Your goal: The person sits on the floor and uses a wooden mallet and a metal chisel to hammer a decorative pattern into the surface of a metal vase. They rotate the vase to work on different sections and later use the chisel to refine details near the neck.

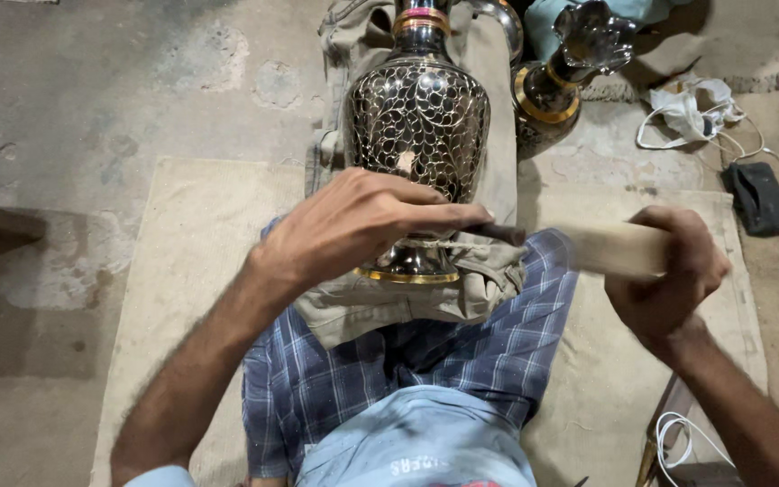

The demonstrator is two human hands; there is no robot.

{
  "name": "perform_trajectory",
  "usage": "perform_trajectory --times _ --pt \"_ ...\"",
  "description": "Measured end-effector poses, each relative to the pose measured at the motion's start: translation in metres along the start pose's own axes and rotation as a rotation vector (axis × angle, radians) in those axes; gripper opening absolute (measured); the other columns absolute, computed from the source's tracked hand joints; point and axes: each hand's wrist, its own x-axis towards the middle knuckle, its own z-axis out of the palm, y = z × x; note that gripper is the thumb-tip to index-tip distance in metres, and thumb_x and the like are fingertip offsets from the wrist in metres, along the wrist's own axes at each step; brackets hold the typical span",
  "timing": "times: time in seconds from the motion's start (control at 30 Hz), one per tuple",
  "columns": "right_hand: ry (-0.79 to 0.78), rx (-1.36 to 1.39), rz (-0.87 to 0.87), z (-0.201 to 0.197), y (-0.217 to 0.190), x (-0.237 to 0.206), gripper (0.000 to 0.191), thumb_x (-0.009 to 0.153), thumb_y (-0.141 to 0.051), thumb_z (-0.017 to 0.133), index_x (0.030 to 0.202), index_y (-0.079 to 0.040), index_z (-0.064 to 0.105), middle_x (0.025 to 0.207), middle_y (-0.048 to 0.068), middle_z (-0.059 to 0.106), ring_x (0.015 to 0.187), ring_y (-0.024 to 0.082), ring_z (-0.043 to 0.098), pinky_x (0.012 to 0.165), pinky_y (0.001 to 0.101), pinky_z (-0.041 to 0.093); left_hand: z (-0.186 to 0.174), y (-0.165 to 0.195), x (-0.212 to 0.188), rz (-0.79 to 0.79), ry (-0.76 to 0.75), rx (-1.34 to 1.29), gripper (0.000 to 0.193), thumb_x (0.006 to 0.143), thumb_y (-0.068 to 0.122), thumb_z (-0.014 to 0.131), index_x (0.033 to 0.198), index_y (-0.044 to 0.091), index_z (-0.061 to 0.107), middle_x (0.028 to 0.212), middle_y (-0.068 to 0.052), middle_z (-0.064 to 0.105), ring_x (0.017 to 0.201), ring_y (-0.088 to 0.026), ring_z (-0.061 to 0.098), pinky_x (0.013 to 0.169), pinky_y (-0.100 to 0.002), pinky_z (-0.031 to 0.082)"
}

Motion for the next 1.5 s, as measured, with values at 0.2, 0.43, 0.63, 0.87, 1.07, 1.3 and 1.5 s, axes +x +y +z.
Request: perform_trajectory --times 0.2,0.43,0.63,0.87,1.07,1.3,1.5 --pt "-0.074 -0.184 -0.106 -0.026 0.0 0.034 0.032 0.097 -0.001 0.071 0.127 0.004 0.064 0.099 0.018 0.068 0.074 0.028 0.066 0.067 0.0394 0.055 0.018 0.002 -0.011 -0.086 0.174 -0.01 0.06 0.099 -0.003 0.059 0.149 0.03 0.055 0.105 0.001 0.078 0.075 -0.011 0.073 0.075 -0.028 0.066" --pt "-0.266 -0.471 -0.27 -0.041 -0.033 0.113 0.041 0.084 -0.001 0.081 0.124 -0.003 0.071 0.086 0.013 0.073 0.065 0.024 0.066 0.059 0.0366 0.05 0.036 0.0 -0.021 -0.125 0.333 -0.035 0.051 0.101 0.01 0.067 0.148 0.027 0.053 0.109 -0.003 0.078 0.083 -0.014 0.076 0.075 -0.03 0.066" --pt "-0.438 -0.216 -0.112 -0.056 -0.061 0.151 0.056 0.08 0.006 0.073 0.134 0.001 0.061 0.103 0.019 0.071 0.087 0.027 0.07 0.068 0.0358 0.059 0.051 0.008 -0.025 -0.197 0.539 -0.133 0.043 0.107 0.017 0.066 0.147 0.028 0.054 0.115 -0.005 0.078 0.092 -0.016 0.08 0.081 -0.032 0.069" --pt "-0.584 -0.312 -0.164 -0.059 -0.07 0.184 0.06 0.083 0.009 0.072 0.141 -0.002 0.06 0.102 0.017 0.07 0.083 0.027 0.07 0.068 0.0371 0.061 0.061 0.018 -0.033 -0.336 0.64 -0.299 0.037 0.106 0.02 0.064 0.142 0.024 0.058 0.122 -0.01 0.076 0.096 -0.019 0.081 0.074 -0.032 0.068" --pt "-0.563 -0.161 -0.265 -0.054 -0.085 0.212 0.066 0.085 0.005 0.073 0.147 -0.01 0.055 0.104 0.016 0.067 0.072 0.023 0.062 0.061 0.0365 0.053 0.081 0.027 -0.034 -0.451 0.821 -0.294 0.036 0.106 0.011 0.07 0.138 0.019 0.058 0.113 -0.01 0.077 0.102 -0.021 0.081 0.076 -0.031 0.067" --pt "-0.676 -0.161 -0.381 -0.049 -0.094 0.227 0.065 0.086 0.009 0.072 0.147 -0.009 0.059 0.088 0.012 0.066 0.067 0.02 0.061 0.057 0.0361 0.052 0.083 0.045 -0.031 -0.474 0.994 -0.464 0.044 0.103 0.005 0.07 0.142 0.013 0.052 0.115 -0.01 0.077 0.105 -0.023 0.079 0.091 -0.033 0.066" --pt "-0.644 -0.352 -0.477 -0.05 -0.119 0.245 0.069 0.087 -0.005 0.075 0.152 -0.015 0.052 0.079 0.006 0.061 0.057 0.016 0.055 0.054 0.0339 0.051 0.089 0.051 -0.033 -0.47 1.095 -0.501 0.05 0.101 0.004 0.075 0.142 0.016 0.051 0.112 -0.009 0.077 0.102 -0.02 0.079 0.091 -0.031 0.069"
